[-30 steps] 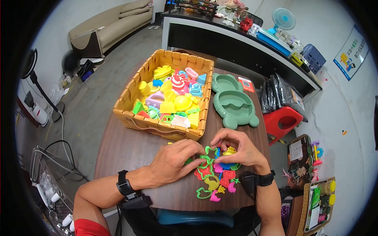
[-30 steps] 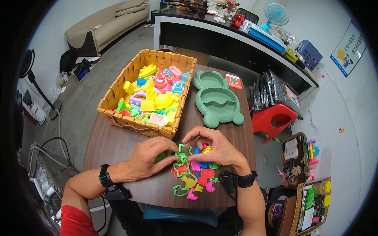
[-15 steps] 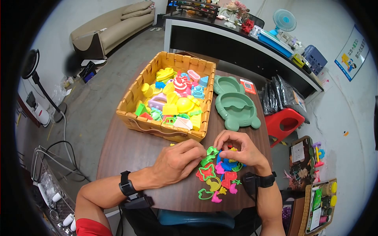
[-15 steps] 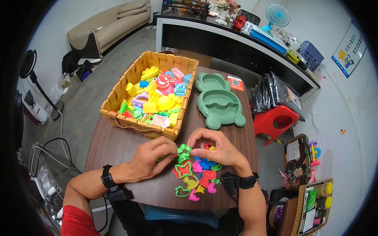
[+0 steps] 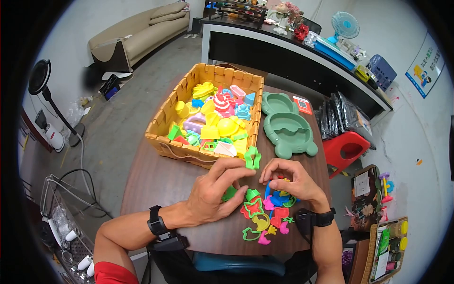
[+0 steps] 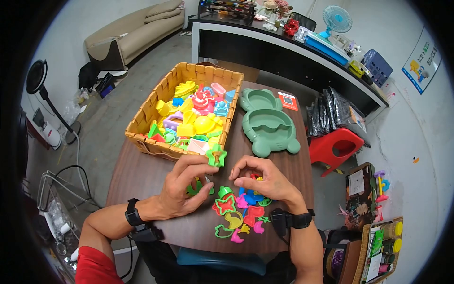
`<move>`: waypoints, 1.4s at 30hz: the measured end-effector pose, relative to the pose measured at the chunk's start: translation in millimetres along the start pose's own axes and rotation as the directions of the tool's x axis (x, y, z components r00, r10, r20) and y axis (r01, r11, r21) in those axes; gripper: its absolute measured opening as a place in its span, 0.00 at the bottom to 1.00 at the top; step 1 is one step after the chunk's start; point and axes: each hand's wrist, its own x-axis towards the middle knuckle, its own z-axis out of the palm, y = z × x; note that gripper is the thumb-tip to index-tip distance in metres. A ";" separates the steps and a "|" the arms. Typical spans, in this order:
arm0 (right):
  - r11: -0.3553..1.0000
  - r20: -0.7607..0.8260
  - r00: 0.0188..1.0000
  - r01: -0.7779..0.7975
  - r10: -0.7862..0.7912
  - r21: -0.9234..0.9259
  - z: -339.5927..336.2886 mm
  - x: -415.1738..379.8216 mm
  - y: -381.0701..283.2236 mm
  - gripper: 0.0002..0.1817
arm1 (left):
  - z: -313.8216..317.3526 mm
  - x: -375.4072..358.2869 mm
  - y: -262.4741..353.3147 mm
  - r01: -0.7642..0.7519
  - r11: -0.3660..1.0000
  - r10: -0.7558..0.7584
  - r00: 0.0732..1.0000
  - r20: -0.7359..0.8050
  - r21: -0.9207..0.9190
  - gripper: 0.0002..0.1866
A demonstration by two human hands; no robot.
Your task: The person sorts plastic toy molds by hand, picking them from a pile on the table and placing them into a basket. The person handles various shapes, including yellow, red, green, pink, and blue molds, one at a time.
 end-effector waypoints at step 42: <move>0.767 -0.044 0.999 -0.017 -0.015 -0.641 0.1 1.9 4.3 0.28 | -2.5 1.8 1.7 -0.019 1.000 0.020 0.998 0.060 -0.010 0.13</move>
